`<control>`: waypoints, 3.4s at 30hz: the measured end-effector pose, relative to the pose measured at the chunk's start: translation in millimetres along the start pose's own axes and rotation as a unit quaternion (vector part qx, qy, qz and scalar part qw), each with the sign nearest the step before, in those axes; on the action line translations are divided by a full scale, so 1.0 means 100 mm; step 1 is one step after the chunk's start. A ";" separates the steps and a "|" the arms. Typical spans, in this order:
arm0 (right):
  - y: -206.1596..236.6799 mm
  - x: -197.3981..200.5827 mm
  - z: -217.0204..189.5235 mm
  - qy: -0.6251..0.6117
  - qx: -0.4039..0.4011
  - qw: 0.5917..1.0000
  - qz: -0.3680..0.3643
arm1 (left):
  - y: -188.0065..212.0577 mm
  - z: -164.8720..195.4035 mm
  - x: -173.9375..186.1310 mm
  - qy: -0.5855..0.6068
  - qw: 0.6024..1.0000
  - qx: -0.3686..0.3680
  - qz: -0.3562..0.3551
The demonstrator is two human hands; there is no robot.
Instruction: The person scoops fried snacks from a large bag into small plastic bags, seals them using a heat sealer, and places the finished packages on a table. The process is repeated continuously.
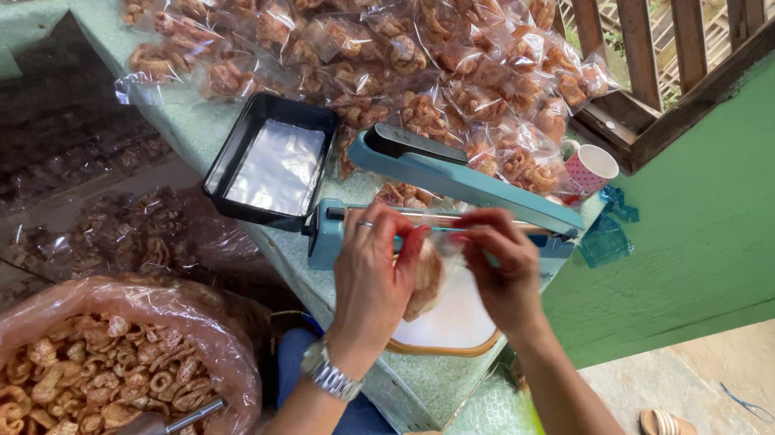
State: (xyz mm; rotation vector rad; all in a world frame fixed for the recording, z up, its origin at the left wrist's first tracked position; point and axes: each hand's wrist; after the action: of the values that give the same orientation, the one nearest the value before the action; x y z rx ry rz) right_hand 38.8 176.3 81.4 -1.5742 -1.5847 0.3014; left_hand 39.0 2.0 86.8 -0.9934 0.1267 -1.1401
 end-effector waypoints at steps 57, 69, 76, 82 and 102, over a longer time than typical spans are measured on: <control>-1.19 -0.81 0.96 0.077 -0.203 0.956 -0.200 | -1.17 -1.89 -1.16 0.237 0.735 0.237 -0.589; -1.22 -1.01 1.06 0.114 -0.281 0.884 -0.355 | -0.41 -1.68 -0.37 0.122 0.957 0.260 -0.052; -1.24 -1.06 1.19 0.087 -0.280 0.879 -0.375 | 0.43 -0.77 -0.42 0.358 0.906 0.152 -0.168; -1.21 -1.09 1.26 0.071 -0.331 0.864 -0.374 | 0.32 -0.76 -0.79 0.315 0.897 0.206 -0.231; -1.25 -1.10 1.11 0.066 -0.335 0.879 -0.333 | 0.35 -0.64 -0.95 0.336 0.837 0.364 -0.232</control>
State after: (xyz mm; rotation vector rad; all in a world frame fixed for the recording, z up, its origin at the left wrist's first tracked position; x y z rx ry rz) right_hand -143.8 98.6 57.9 -1.3482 -2.1265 -0.7938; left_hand -15.0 42.6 -11.9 0.1082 -0.0016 -1.7705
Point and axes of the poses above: each hand's wrist, its own y-axis away from the middle knuckle, its own x-axis out of the back of the hand, z = x × y, and after that the axes turned 11 degrees about -y, right-handed
